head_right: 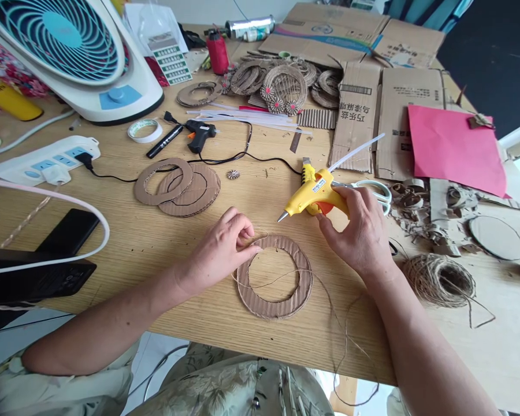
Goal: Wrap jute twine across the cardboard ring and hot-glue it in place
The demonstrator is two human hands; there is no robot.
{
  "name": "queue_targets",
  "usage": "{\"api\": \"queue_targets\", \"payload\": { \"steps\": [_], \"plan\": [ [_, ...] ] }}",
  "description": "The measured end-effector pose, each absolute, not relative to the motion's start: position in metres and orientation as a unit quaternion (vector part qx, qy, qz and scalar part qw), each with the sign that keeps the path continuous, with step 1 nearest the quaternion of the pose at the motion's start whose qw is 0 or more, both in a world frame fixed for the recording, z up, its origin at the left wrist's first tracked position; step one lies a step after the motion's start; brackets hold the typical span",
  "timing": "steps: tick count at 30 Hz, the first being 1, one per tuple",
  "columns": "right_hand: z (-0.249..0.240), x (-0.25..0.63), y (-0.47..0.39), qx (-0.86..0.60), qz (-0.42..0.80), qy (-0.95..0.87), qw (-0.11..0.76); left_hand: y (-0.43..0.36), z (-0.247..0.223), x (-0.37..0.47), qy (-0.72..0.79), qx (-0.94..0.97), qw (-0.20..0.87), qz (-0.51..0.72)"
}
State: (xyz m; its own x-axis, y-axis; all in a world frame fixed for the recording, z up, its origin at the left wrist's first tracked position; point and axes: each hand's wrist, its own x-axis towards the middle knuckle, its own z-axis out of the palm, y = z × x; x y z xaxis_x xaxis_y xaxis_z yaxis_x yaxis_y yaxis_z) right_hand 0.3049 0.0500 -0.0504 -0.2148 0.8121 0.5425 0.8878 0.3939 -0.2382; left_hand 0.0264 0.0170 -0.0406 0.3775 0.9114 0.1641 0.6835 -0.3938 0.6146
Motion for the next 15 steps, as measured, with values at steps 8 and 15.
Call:
{"api": "queue_targets", "payload": {
  "steps": [8, 15],
  "plan": [
    [-0.046, 0.298, 0.044, -0.511, -0.207, -0.792, 0.263, 0.012, -0.044, 0.03, 0.511, 0.793, 0.23, 0.237],
    [-0.039, 0.292, 0.039, -0.459, -0.3, -0.8, 0.244, 0.011, -0.045, 0.032, 0.512, 0.784, 0.255, 0.243]
  ]
}}
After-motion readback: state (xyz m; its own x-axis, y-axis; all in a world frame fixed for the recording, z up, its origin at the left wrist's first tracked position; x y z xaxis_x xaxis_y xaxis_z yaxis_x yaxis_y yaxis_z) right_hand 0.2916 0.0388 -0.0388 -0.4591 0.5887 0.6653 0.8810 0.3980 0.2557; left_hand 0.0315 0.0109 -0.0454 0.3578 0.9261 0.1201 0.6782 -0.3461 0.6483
